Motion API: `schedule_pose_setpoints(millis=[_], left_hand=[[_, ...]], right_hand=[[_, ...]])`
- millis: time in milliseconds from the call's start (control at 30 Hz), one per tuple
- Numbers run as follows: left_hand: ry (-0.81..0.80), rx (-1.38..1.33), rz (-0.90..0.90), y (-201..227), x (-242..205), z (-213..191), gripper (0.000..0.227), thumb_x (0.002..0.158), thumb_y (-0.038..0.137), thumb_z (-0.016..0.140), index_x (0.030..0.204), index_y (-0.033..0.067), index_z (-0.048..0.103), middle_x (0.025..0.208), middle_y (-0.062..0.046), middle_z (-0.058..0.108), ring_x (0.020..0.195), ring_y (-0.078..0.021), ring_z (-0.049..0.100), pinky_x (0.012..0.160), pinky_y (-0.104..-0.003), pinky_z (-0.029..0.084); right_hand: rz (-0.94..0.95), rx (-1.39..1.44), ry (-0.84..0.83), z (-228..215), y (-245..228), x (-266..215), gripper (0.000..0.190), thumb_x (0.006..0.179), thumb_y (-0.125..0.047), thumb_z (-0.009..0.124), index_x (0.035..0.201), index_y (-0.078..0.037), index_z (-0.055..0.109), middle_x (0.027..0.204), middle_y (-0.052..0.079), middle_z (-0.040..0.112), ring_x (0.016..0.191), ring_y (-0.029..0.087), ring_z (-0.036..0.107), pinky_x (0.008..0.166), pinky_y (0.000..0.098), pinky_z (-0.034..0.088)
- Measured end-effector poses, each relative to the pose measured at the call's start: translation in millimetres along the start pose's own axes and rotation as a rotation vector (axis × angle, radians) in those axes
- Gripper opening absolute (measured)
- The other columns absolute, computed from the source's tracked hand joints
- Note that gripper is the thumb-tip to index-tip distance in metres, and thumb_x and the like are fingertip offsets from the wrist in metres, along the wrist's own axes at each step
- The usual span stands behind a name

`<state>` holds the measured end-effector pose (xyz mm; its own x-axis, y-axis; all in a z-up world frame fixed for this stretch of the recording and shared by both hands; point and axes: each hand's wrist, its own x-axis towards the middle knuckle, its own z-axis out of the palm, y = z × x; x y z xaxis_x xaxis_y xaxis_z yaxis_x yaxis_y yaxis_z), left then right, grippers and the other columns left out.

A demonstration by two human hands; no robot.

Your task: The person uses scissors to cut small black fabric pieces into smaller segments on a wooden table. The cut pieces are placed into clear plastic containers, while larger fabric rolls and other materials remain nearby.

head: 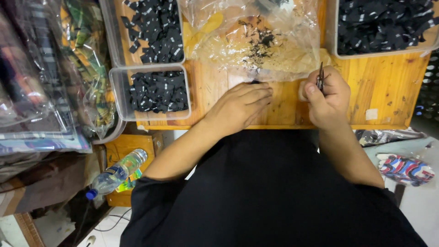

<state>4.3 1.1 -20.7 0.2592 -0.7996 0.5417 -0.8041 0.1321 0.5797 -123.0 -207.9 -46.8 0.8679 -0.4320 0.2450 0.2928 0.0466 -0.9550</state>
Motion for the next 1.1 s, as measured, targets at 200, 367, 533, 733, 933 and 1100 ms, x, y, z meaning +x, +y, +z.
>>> schedule_pose_setpoints(millis=[200, 367, 533, 733, 933, 1100], left_hand=[[0.119, -0.129, -0.122, 4, -6, -24, 0.025, 0.104, 0.014, 0.057, 0.114, 0.0022, 0.076, 0.117, -0.011, 0.072, 0.111, -0.0308, 0.07, 0.098, -0.041, 0.057], [0.071, 0.005, -0.238, 12, -16, -22, 0.017, 0.097, 0.019, 0.069, 0.106, 0.006, 0.075, 0.094, -0.008, 0.065, 0.091, -0.0306, 0.067, 0.083, -0.042, 0.057], [-0.036, 0.034, -0.334, 13, -25, -4, 0.027, 0.088, 0.021, 0.079, 0.109, 0.0039, 0.073, 0.085, -0.011, 0.064, 0.087, -0.0336, 0.066, 0.08, -0.046, 0.055], [-0.028, -0.034, -0.382, 11, -24, 0, 0.015, 0.09, 0.012, 0.073, 0.102, 0.0046, 0.073, 0.08, -0.007, 0.065, 0.081, -0.0304, 0.068, 0.076, -0.042, 0.055], [0.124, -0.19, -0.451, 17, -12, -21, 0.018, 0.089, 0.008, 0.071, 0.108, 0.0083, 0.071, 0.081, -0.004, 0.063, 0.077, -0.0258, 0.066, 0.074, -0.039, 0.057], [0.219, -0.339, -0.526, 25, 4, -36, 0.018, 0.086, 0.011, 0.076, 0.104, 0.0136, 0.072, 0.08, 0.001, 0.066, 0.073, -0.0169, 0.067, 0.069, -0.032, 0.056]], right_hand=[[0.057, -0.064, -0.018, 9, 10, -1, 0.015, 0.106, -0.003, 0.059, 0.096, 0.007, 0.054, 0.064, 0.007, 0.045, 0.054, 0.01, 0.044, 0.047, 0.0253, 0.03], [0.064, -0.109, -0.033, 18, 2, 6, 0.016, 0.106, -0.002, 0.06, 0.094, 0.007, 0.054, 0.06, 0.006, 0.042, 0.053, 0.011, 0.043, 0.047, 0.0256, 0.03], [0.075, -0.096, -0.035, 24, 1, 6, 0.016, 0.105, -0.002, 0.06, 0.092, 0.007, 0.054, 0.058, 0.007, 0.042, 0.052, 0.01, 0.039, 0.047, 0.0258, 0.03], [0.113, -0.134, -0.044, 30, -10, 8, 0.017, 0.104, -0.004, 0.062, 0.091, 0.005, 0.055, 0.056, 0.006, 0.044, 0.051, 0.008, 0.039, 0.046, 0.024, 0.03], [0.144, -0.188, -0.133, 29, -10, 13, 0.013, 0.097, 0.001, 0.073, 0.095, 0.004, 0.06, 0.052, 0.003, 0.044, 0.048, 0.009, 0.04, 0.049, 0.0245, 0.028], [0.168, -0.22, -0.283, 49, -34, 26, 0.021, 0.087, 0.005, 0.079, 0.105, 0.001, 0.069, 0.049, 0.001, 0.043, 0.046, 0.008, 0.036, 0.048, 0.0219, 0.029]])
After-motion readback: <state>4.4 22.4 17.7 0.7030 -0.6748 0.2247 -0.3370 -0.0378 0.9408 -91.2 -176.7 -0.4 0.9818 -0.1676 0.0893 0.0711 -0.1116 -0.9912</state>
